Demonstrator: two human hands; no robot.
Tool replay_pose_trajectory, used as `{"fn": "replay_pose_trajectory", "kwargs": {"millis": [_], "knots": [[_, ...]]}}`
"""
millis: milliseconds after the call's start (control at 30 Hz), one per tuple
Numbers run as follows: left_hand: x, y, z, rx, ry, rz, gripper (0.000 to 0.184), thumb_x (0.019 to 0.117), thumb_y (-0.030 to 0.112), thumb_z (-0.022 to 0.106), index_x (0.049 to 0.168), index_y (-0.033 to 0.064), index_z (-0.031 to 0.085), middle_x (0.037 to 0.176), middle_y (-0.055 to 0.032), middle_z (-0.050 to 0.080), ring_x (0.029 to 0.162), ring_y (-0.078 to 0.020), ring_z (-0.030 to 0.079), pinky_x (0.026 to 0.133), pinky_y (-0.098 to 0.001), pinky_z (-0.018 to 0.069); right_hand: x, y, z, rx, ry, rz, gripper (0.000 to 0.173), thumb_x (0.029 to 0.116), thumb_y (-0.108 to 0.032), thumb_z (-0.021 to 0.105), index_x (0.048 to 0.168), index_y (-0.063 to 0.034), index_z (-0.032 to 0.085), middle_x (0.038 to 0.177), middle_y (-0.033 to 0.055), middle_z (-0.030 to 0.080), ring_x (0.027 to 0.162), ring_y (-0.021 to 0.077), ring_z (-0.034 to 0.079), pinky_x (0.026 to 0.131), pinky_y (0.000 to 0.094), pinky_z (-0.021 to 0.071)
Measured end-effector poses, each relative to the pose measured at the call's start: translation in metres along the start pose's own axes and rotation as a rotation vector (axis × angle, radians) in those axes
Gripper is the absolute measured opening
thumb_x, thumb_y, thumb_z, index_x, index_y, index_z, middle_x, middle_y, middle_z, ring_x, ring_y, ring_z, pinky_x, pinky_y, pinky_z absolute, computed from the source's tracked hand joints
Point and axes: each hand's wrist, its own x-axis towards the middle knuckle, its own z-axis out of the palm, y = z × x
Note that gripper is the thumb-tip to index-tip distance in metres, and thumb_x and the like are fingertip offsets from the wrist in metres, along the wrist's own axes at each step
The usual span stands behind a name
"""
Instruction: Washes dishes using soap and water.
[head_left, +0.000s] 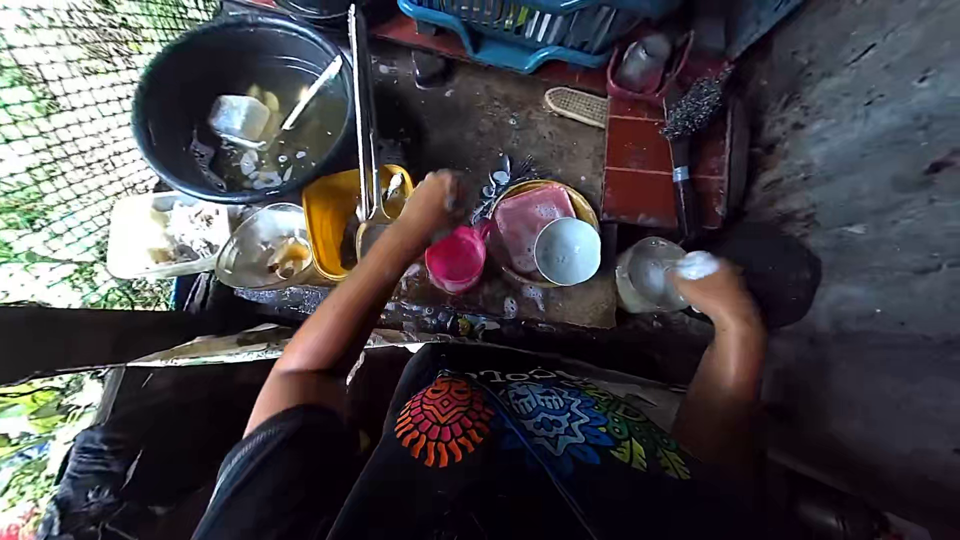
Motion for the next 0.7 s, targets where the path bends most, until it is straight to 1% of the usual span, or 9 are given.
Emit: {"fn": "replay_pose_trajectory", "kwargs": {"millis": [100, 200, 267, 400, 467, 533, 600, 667, 700], "knots": [[0.06, 0.02, -0.005, -0.003, -0.151, -0.164, 0.043, 0.0992, 0.023, 0.067, 0.128, -0.0075, 0.06, 0.128, -0.0292, 0.062, 0.123, -0.0444, 0.06, 0.102, -0.0635, 0.0465, 0.004, -0.032, 0.004, -0.146, -0.115, 0.008, 0.037, 0.0928, -0.017, 0.075, 0.115, 0.0108, 0.064, 0.113, 0.0381, 0.064, 0.106, 0.0554, 0.062, 0.089, 0.0745, 0.0445], [0.119, 0.015, 0.034, 0.081, -0.201, -0.238, 0.042, 0.0952, 0.035, 0.068, 0.116, -0.0016, 0.068, 0.121, -0.0258, 0.066, 0.115, -0.0435, 0.064, 0.093, -0.0672, 0.0495, -0.011, -0.077, -0.004, -0.22, -0.239, 0.013, 0.036, 0.0963, -0.011, 0.068, 0.12, 0.0155, 0.062, 0.122, 0.0394, 0.06, 0.117, 0.0552, 0.058, 0.098, 0.07, 0.0427], [0.151, 0.01, 0.062, 0.176, -0.203, -0.258, 0.044, 0.0902, 0.04, 0.072, 0.115, 0.003, 0.07, 0.121, -0.024, 0.067, 0.115, -0.0435, 0.064, 0.089, -0.0685, 0.05, -0.001, -0.068, 0.012, -0.273, -0.295, 0.039, 0.036, 0.0972, -0.012, 0.067, 0.123, 0.0129, 0.062, 0.127, 0.038, 0.059, 0.121, 0.0541, 0.056, 0.1, 0.0697, 0.0412], [0.148, 0.015, 0.049, 0.088, -0.233, -0.147, 0.041, 0.0929, 0.026, 0.072, 0.124, -0.0015, 0.065, 0.123, -0.026, 0.066, 0.114, -0.0433, 0.064, 0.092, -0.0655, 0.0506, 0.024, -0.023, 0.047, -0.281, -0.384, 0.029, 0.038, 0.1054, -0.018, 0.054, 0.132, 0.0075, 0.06, 0.134, 0.0347, 0.059, 0.129, 0.0507, 0.053, 0.107, 0.0685, 0.0379], [0.125, 0.028, 0.026, 0.03, -0.289, -0.16, 0.046, 0.0952, 0.017, 0.071, 0.132, -0.007, 0.057, 0.129, -0.0296, 0.06, 0.119, -0.0442, 0.061, 0.098, -0.0617, 0.0482, 0.027, -0.022, 0.043, -0.28, -0.476, -0.021, 0.034, 0.1043, -0.014, 0.055, 0.128, 0.01, 0.061, 0.129, 0.0366, 0.059, 0.125, 0.0522, 0.054, 0.104, 0.0693, 0.0382], [0.136, 0.015, 0.034, 0.051, -0.251, -0.179, 0.057, 0.0908, 0.019, 0.076, 0.135, -0.0091, 0.052, 0.131, -0.0315, 0.059, 0.121, -0.0457, 0.06, 0.1, -0.0619, 0.0485, 0.022, -0.032, 0.032, -0.223, -0.515, -0.014, 0.031, 0.1008, -0.01, 0.061, 0.125, 0.0105, 0.062, 0.125, 0.0354, 0.061, 0.121, 0.0492, 0.057, 0.101, 0.0667, 0.041], [0.159, -0.013, 0.051, 0.019, -0.131, -0.167, 0.065, 0.0871, 0.024, 0.079, 0.136, -0.0087, 0.052, 0.132, -0.0314, 0.059, 0.123, -0.0459, 0.06, 0.102, -0.0628, 0.0489, 0.023, -0.027, 0.03, -0.113, -0.382, 0.016, 0.035, 0.0955, -0.013, 0.069, 0.123, 0.0084, 0.064, 0.12, 0.0329, 0.064, 0.115, 0.0461, 0.061, 0.098, 0.0653, 0.0441], [0.156, -0.026, 0.047, -0.121, -0.017, -0.115, 0.056, 0.0914, 0.018, 0.075, 0.135, -0.0094, 0.053, 0.132, -0.0312, 0.06, 0.125, -0.0444, 0.06, 0.107, -0.0601, 0.0464, 0.028, -0.017, 0.028, -0.028, -0.161, -0.007, 0.04, 0.0923, -0.02, 0.075, 0.122, 0.0049, 0.065, 0.117, 0.0318, 0.066, 0.112, 0.0474, 0.062, 0.096, 0.0682, 0.0458], [0.145, -0.024, 0.035, -0.22, 0.018, -0.089, 0.05, 0.0952, 0.014, 0.07, 0.136, -0.0089, 0.053, 0.132, -0.0301, 0.061, 0.124, -0.0417, 0.061, 0.108, -0.0564, 0.046, 0.026, -0.019, 0.022, 0.0, -0.075, -0.033, 0.042, 0.0945, -0.025, 0.074, 0.124, 0.0032, 0.065, 0.118, 0.0316, 0.066, 0.113, 0.0487, 0.062, 0.096, 0.0698, 0.045]]}}
